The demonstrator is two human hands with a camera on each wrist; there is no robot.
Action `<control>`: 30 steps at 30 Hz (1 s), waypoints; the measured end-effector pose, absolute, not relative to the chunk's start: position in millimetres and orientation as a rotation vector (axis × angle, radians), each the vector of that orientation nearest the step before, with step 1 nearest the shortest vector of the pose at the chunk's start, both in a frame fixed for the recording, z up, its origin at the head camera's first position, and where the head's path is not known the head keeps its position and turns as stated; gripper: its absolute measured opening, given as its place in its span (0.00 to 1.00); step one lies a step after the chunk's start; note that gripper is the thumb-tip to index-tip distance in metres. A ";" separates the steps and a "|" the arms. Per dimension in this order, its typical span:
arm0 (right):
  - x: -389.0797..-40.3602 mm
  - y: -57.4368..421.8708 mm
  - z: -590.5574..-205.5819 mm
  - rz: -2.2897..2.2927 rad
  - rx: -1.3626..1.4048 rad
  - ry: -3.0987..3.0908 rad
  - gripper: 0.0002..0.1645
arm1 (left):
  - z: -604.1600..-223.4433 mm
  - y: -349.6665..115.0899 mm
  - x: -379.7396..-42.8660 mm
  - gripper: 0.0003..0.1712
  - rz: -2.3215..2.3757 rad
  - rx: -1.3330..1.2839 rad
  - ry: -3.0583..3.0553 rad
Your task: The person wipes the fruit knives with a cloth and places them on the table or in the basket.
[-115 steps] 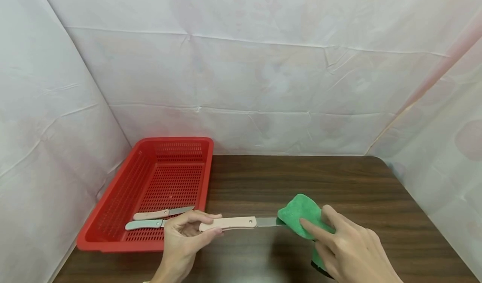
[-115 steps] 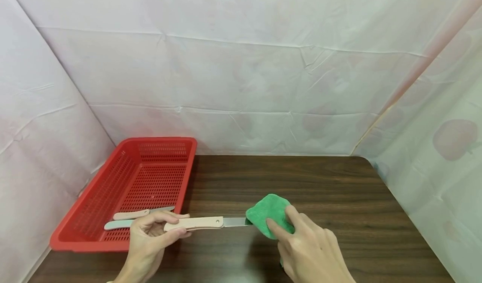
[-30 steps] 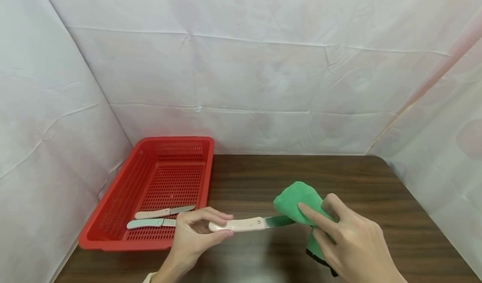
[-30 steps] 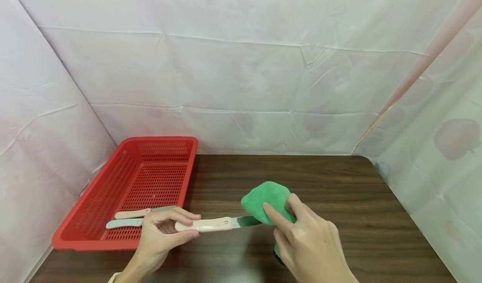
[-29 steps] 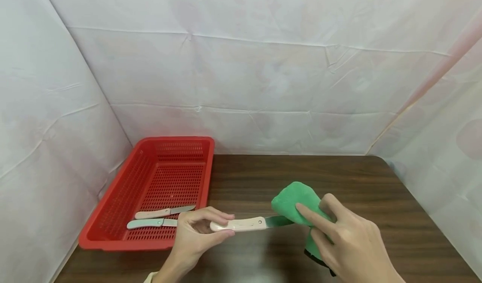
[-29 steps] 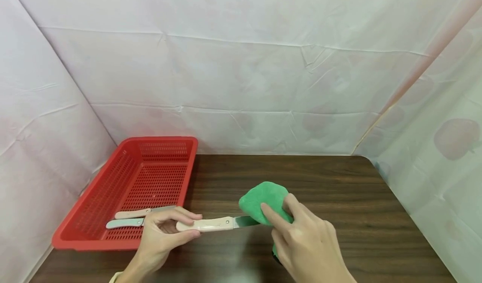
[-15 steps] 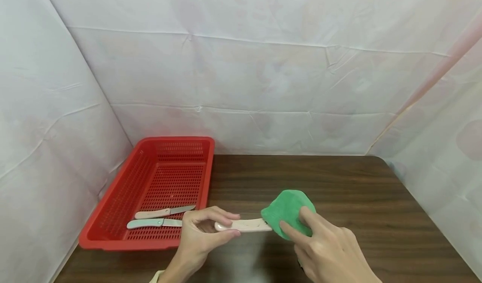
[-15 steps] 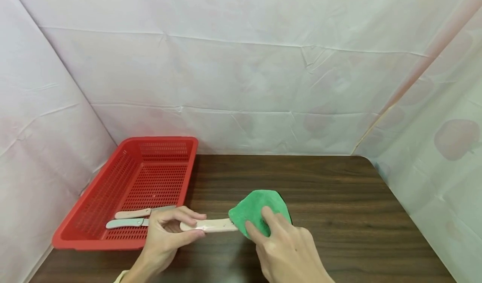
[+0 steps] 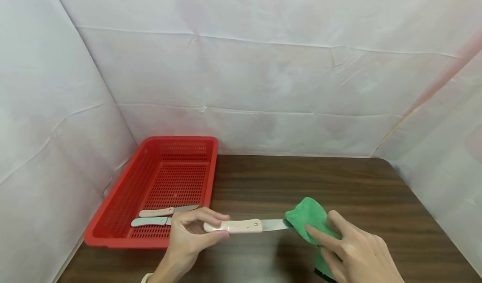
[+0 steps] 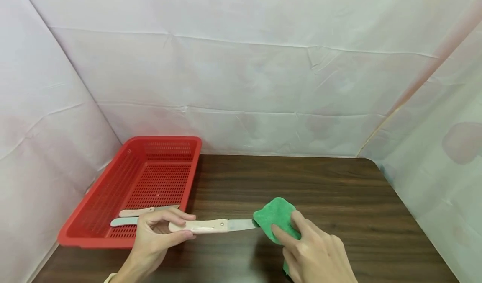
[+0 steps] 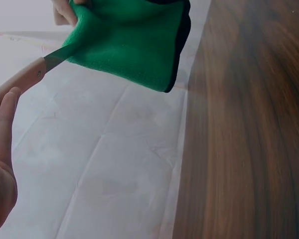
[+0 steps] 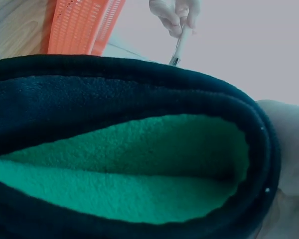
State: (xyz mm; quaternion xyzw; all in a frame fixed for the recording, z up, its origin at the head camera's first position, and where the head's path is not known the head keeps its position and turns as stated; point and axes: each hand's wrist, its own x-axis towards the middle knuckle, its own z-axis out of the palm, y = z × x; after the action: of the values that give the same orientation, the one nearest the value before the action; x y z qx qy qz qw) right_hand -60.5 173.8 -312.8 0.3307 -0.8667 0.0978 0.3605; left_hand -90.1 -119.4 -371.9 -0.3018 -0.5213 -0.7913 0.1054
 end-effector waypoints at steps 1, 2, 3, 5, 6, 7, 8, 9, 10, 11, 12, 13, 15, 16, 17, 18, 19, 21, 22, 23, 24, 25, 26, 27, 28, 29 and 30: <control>-60.1 174.4 -312.4 0.253 0.850 -2.227 0.29 | -371.7 -119.9 -89.9 0.18 -2.326 -0.892 -1.539; -59.4 174.7 -312.0 0.263 0.847 -2.241 0.29 | -371.5 -120.2 -89.9 0.18 -2.318 -0.896 -1.542; -59.7 174.7 -311.6 0.258 0.837 -2.233 0.29 | -371.5 -120.5 -89.7 0.18 -2.313 -0.900 -1.544; -59.6 174.9 -312.0 0.268 0.841 -2.231 0.29 | -371.8 -121.0 -89.5 0.18 -2.305 -0.911 -1.547; -59.5 175.2 -312.1 0.268 0.837 -2.241 0.29 | -372.0 -121.2 -89.4 0.18 -2.302 -0.914 -1.550; -59.2 175.5 -312.1 0.267 0.828 -2.257 0.29 | -372.3 -121.5 -89.2 0.18 -2.299 -0.916 -1.553; -58.9 175.9 -312.0 0.265 0.814 -2.269 0.29 | -372.6 -121.8 -89.0 0.18 -2.298 -0.917 -1.556; -59.2 176.4 -311.7 0.266 0.805 -2.263 0.29 | -372.9 -122.2 -88.9 0.18 -2.298 -0.917 -1.558; -59.3 177.1 -311.0 0.266 0.800 -2.262 0.29 | -373.2 -122.5 -88.8 0.18 -2.297 -0.916 -1.560; -59.6 177.2 -310.1 0.272 0.790 -2.257 0.29 | -373.5 -122.9 -88.7 0.18 -2.296 -0.918 -1.561; -59.6 177.8 -308.7 0.270 0.781 -2.259 0.29 | -373.8 -123.2 -88.6 0.18 -2.295 -0.921 -1.562; -60.2 177.7 -307.1 0.269 0.776 -2.247 0.29 | -374.1 -123.5 -88.6 0.18 -2.295 -0.925 -1.561; -61.7 177.2 -303.6 0.278 0.778 -2.212 0.28 | -374.7 -124.0 -88.4 0.18 -2.291 -0.934 -1.561; -62.4 176.8 -301.3 0.278 0.778 -2.200 0.28 | -374.9 -124.2 -88.4 0.18 -2.290 -0.939 -1.561; -62.7 176.3 -299.3 0.285 0.776 -2.197 0.28 | -375.2 -124.3 -88.5 0.18 -2.288 -0.946 -1.560; -63.0 176.1 -297.4 0.286 0.773 -2.197 0.28 | -375.3 -124.4 -88.6 0.18 -2.287 -0.948 -1.562; -63.3 175.8 -295.6 0.291 0.770 -2.197 0.27 | -375.4 -124.4 -88.8 0.18 -2.283 -0.948 -1.567; -63.2 174.6 -290.8 0.310 0.769 -2.202 0.27 | -375.3 -123.9 -89.4 0.18 -2.278 -0.944 -1.580; -62.8 172.7 -287.5 0.318 0.771 -2.195 0.27 | -374.9 -123.2 -89.8 0.17 -2.278 -0.938 -1.588; -62.4 170.2 -284.3 0.326 0.778 -2.191 0.28 | -374.5 -122.2 -90.3 0.17 -2.273 -0.936 -1.595; -62.3 167.0 -280.9 0.332 0.785 -2.171 0.28 | -374.1 -120.8 -90.9 0.17 -2.271 -0.931 -1.602; -62.2 163.4 -277.5 0.335 0.799 -2.149 0.27 | -373.6 -119.1 -91.5 0.16 -2.270 -0.926 -1.608; -61.8 159.2 -274.4 0.346 0.816 -2.133 0.27 | -373.0 -117.1 -92.1 0.16 -2.273 -0.924 -1.610; -61.7 154.7 -271.8 0.353 0.836 -2.106 0.27 | -372.5 -114.7 -92.9 0.16 -2.276 -0.922 -1.610; -61.9 150.9 -271.5 0.362 0.857 -2.083 0.27 | -371.7 -112.3 -93.3 0.15 -2.276 -0.916 -1.611; -62.3 147.7 -272.2 0.367 0.877 -2.068 0.27 | -371.2 -109.9 -93.9 0.15 -2.273 -0.914 -1.611; -62.4 145.1 -274.1 0.373 0.897 -2.068 0.27 | -370.7 -107.5 -94.4 0.15 -2.274 -0.910 -1.609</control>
State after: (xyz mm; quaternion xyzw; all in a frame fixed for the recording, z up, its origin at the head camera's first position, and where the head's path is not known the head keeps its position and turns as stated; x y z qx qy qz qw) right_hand -62.4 145.1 -274.1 0.3571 -0.8233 0.1485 0.4155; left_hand -94.4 -107.5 -370.7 -0.3087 -0.5461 -0.7716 0.1055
